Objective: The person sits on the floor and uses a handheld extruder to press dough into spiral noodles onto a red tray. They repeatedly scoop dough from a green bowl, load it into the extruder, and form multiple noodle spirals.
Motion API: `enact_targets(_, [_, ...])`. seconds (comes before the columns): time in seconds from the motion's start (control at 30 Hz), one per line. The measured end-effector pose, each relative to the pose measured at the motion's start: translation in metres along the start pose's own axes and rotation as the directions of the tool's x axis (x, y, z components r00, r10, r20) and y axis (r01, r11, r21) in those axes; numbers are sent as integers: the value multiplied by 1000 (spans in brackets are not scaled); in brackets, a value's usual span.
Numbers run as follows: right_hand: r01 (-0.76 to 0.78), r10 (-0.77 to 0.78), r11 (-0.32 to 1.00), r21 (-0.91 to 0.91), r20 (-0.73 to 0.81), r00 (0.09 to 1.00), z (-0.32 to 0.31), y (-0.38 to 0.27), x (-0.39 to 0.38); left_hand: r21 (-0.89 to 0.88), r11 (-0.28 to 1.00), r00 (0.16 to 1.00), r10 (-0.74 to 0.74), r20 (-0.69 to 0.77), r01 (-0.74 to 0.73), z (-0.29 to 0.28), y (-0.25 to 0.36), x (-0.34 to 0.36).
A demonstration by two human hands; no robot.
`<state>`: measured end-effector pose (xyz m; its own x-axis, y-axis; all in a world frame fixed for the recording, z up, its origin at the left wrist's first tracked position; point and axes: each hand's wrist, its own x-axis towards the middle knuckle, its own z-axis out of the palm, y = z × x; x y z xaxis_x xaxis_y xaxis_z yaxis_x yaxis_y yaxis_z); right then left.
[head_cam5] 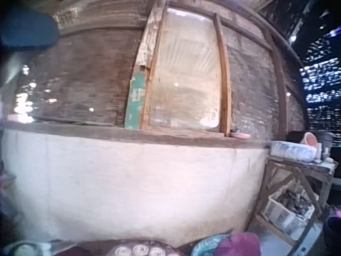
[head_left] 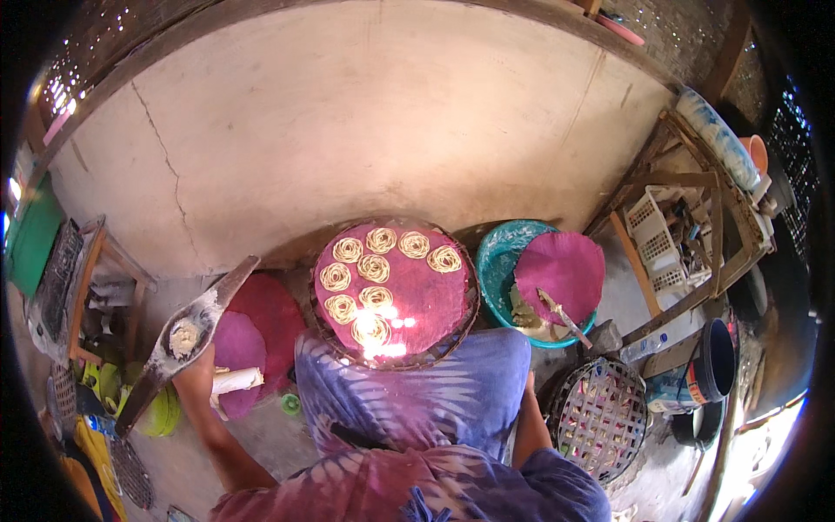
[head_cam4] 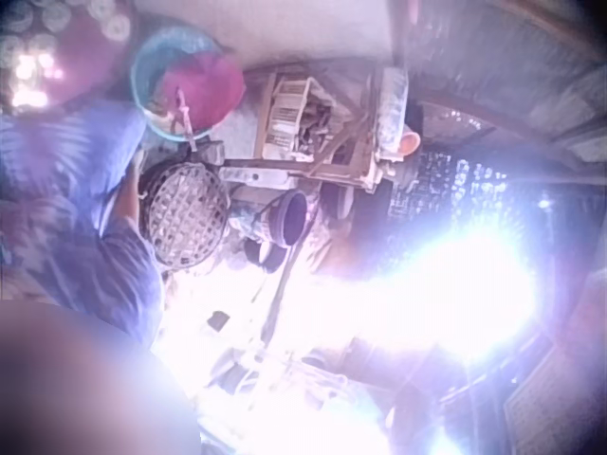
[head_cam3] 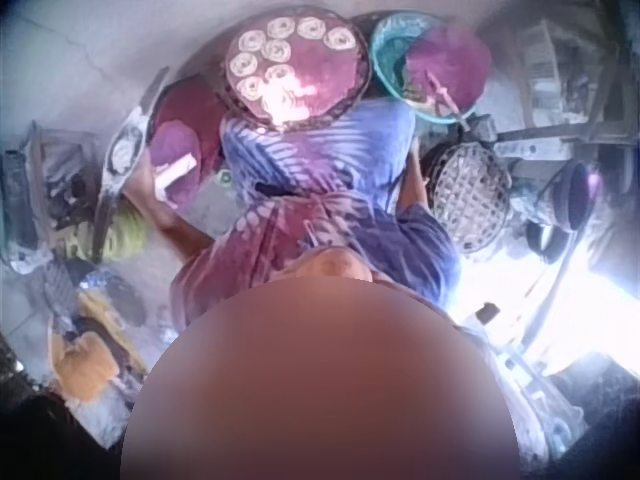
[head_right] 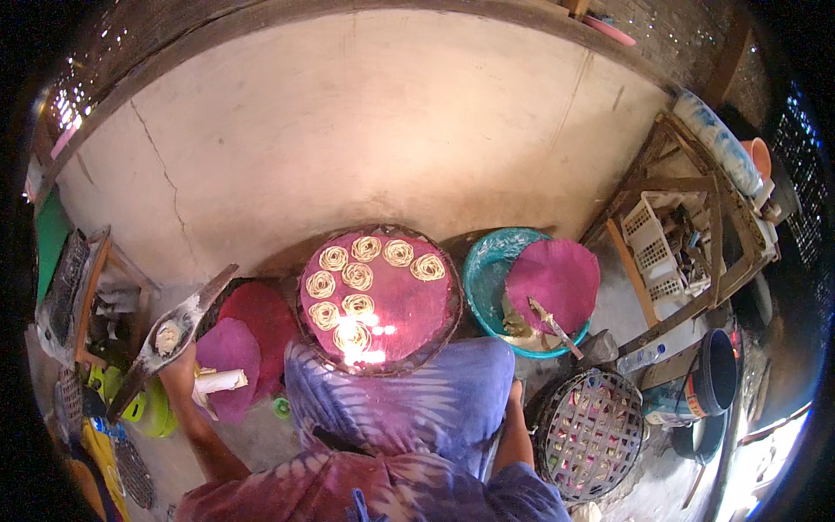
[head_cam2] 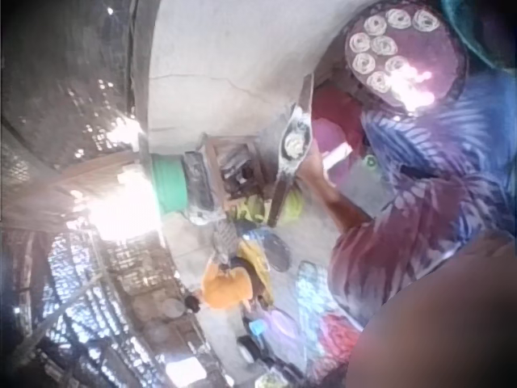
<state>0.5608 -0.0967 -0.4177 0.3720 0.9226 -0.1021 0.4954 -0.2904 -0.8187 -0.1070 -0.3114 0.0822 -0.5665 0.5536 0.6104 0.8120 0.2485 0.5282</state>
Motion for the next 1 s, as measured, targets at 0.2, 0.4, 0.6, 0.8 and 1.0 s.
enact_targets(0.2, [40, -58, 971, -235, -69, 996, -22, -22, -5, -49, 999, 1000, -7, 12, 7, -2, -8, -1])
enact_targets(0.4, [-374, 370, 904, 209, 58, 927, -74, -98, -61, -31, 999, 998, -32, 46, 34, -3, 8, 0])
enact_targets(0.6, [-50, 49, 974, 223, 7, 999, -100, -138, -128, -139, 968, 973, -193, 123, 209, 20, 14, 5])
enact_targets(0.8, [-20, -66, 932, 361, 226, 972, -150, -165, -164, -201, 968, 969, -104, 225, 150, 48, 3, 20])
enact_targets(1.0, [142, 103, 945, -295, 681, 725, -216, -172, -216, -310, 947, 979, -21, 201, 84, 53, 5, 19])
